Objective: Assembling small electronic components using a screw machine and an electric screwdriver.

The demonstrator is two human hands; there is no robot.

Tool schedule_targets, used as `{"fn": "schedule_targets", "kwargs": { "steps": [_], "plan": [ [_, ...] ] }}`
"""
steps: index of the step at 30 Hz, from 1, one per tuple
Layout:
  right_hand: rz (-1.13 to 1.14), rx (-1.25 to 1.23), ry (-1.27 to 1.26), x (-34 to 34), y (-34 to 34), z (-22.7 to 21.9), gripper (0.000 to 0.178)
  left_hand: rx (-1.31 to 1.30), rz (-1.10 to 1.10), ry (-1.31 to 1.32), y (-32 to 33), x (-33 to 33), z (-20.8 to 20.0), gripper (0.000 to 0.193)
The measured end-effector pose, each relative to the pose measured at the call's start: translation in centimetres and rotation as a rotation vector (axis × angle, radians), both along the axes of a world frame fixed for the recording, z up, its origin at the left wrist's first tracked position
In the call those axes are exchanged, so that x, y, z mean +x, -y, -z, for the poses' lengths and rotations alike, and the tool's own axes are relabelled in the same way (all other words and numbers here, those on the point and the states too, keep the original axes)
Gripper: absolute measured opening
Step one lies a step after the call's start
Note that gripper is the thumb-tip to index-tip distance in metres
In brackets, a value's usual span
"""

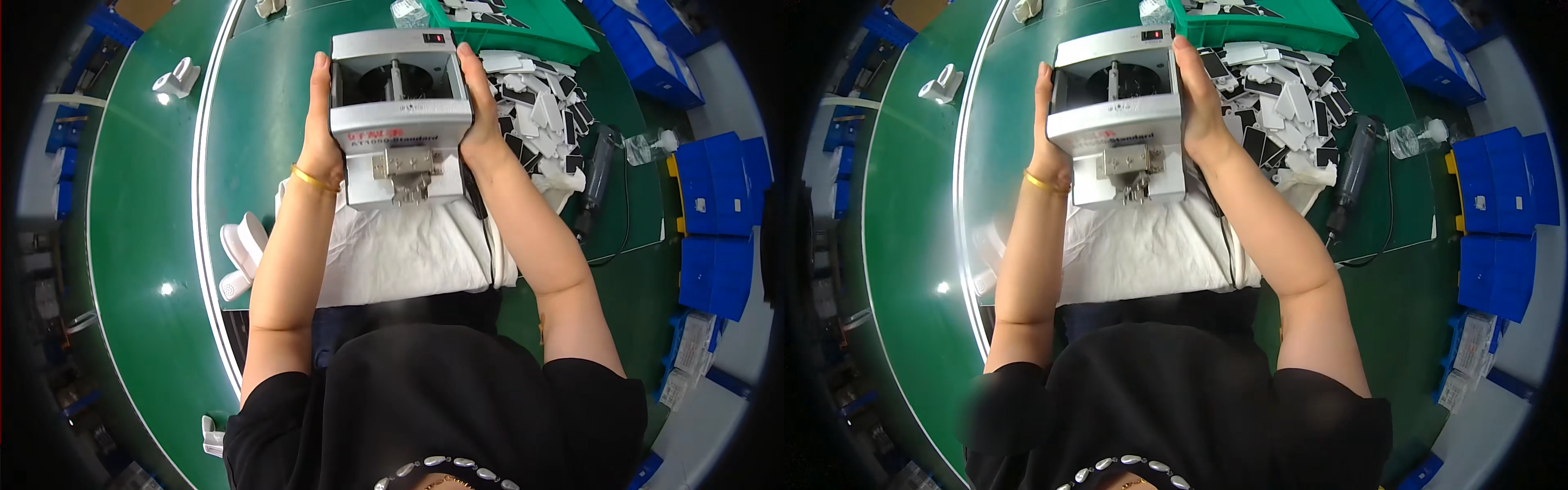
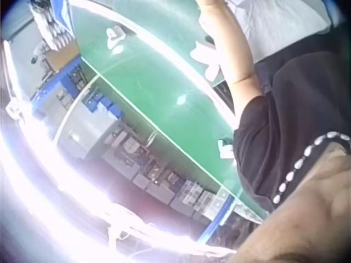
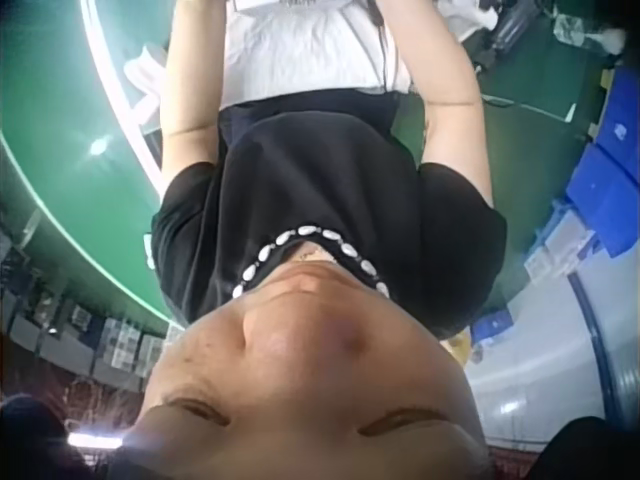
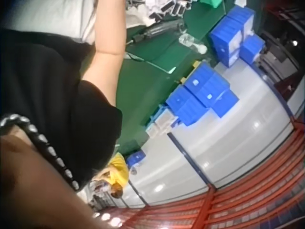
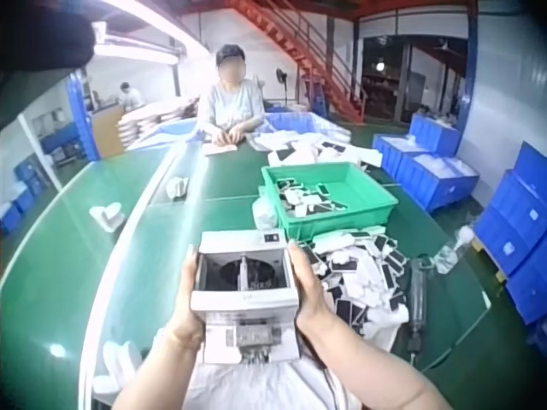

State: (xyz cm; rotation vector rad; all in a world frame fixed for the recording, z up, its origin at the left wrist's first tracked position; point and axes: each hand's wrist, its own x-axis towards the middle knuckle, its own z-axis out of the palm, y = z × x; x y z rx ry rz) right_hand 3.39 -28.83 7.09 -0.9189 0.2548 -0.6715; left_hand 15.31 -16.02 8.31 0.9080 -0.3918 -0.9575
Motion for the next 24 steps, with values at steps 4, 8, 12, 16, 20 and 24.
{"fn": "schedule_targets", "kwargs": {
  "steps": [4, 8, 12, 16, 20, 24],
  "plan": [
    [-0.025, 0.015, -0.026, 1.1, 1.8, 0.6, 0.048, 0.043, -0.001, 0.013, 1.2, 1.0, 0.2, 0.071],
    [-0.025, -0.005, -0.060, 1.4, 1.9, 0.5, 0.053, 0.078, 0.019, 0.034, 1.7, 1.6, 0.3, 0.073],
    [-0.035, 0.008, -0.001, 0.8, 1.2, 0.7, 0.050, 0.048, 0.034, 0.001, 1.2, 1.0, 1.1, 0.073],
    [0.004, -0.030, 0.011, 0.4, 1.1, 2.3, 0.049, 0.018, 0.000, 0.030, 0.3, 0.4, 1.5, 0.074],
    [-0.011, -0.019, -0.010, 1.0, 1.0, 1.9, 0.047, 0.030, 0.016, -0.001, 0.4, 1.2, 2.2, 0.074],
    [0.007, -0.037, -0.024, 0.9, 0.7, 1.5, 0.047, 0.055, 0.010, -0.001, 0.1, 1.0, 1.9, 0.078]
  ]
}}
